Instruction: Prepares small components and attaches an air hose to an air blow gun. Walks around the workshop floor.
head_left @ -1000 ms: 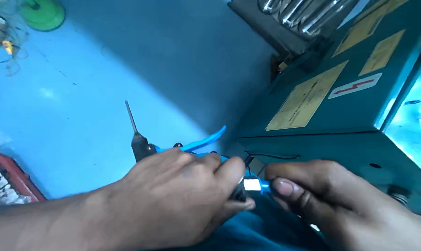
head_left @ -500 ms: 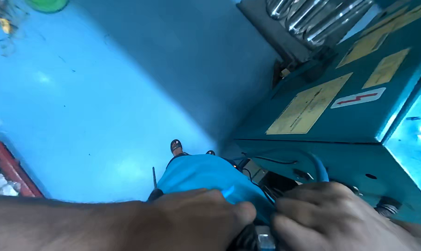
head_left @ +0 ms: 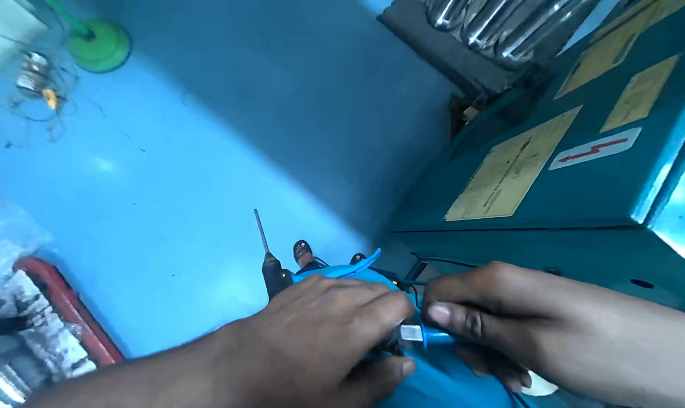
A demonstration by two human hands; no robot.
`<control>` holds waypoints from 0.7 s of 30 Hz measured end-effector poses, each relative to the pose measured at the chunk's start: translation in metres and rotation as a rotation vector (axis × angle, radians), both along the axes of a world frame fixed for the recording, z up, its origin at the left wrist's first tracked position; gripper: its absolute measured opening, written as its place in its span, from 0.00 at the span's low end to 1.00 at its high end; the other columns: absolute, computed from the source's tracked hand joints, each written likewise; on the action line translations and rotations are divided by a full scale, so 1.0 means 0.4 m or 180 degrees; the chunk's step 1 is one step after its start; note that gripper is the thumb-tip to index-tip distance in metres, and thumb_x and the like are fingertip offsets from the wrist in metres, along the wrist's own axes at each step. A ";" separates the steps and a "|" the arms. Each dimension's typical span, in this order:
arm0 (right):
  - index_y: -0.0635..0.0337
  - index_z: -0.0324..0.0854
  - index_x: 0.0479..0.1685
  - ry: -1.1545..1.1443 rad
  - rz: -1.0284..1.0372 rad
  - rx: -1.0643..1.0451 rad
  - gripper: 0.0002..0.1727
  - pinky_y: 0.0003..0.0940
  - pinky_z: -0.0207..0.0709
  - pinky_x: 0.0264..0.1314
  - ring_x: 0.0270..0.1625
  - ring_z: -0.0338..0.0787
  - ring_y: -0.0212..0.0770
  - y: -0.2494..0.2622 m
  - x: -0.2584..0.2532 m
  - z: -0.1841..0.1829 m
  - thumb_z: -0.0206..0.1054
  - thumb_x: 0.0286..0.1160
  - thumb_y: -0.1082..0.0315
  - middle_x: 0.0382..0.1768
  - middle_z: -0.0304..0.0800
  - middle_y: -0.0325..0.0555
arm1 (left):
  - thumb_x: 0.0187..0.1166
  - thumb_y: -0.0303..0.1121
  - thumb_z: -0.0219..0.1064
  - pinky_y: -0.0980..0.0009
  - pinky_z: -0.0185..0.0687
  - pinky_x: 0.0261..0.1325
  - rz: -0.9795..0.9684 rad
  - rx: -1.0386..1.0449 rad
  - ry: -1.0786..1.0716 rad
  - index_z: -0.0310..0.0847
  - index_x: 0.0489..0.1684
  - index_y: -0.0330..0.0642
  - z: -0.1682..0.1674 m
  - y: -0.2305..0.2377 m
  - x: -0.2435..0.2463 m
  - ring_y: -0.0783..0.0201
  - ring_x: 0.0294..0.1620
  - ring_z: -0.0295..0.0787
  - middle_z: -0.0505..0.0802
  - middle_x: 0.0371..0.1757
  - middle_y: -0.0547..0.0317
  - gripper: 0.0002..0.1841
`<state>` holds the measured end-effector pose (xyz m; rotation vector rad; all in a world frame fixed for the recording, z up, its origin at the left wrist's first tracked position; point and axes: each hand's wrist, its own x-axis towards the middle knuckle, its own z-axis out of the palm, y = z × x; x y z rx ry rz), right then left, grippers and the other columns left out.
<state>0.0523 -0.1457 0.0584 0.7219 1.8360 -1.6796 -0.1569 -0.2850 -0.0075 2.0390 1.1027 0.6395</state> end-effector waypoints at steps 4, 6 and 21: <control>0.54 0.81 0.41 -0.0174 -0.0346 -0.0351 0.16 0.20 0.83 0.28 0.23 0.88 0.27 -0.021 -0.004 -0.006 0.51 0.95 0.60 0.25 0.88 0.35 | 0.87 0.45 0.53 0.71 0.78 0.33 -0.0106 0.0235 0.0062 0.84 0.44 0.43 -0.015 0.016 0.009 0.68 0.31 0.81 0.83 0.30 0.65 0.17; 0.54 0.81 0.41 -0.0069 -0.0392 -0.0230 0.16 0.21 0.83 0.28 0.23 0.88 0.27 -0.033 0.001 -0.012 0.51 0.95 0.61 0.24 0.88 0.35 | 0.83 0.43 0.54 0.72 0.75 0.30 -0.0058 0.0331 0.0164 0.84 0.40 0.44 -0.019 0.019 0.017 0.70 0.28 0.79 0.81 0.26 0.67 0.15; 0.49 0.86 0.44 0.0662 -0.0070 0.1197 0.12 0.23 0.76 0.26 0.24 0.82 0.23 -0.091 0.050 -0.020 0.58 0.89 0.59 0.23 0.83 0.29 | 0.77 0.45 0.53 0.73 0.72 0.26 0.0414 0.0481 0.0388 0.82 0.30 0.47 -0.030 -0.001 0.071 0.73 0.23 0.76 0.79 0.20 0.69 0.16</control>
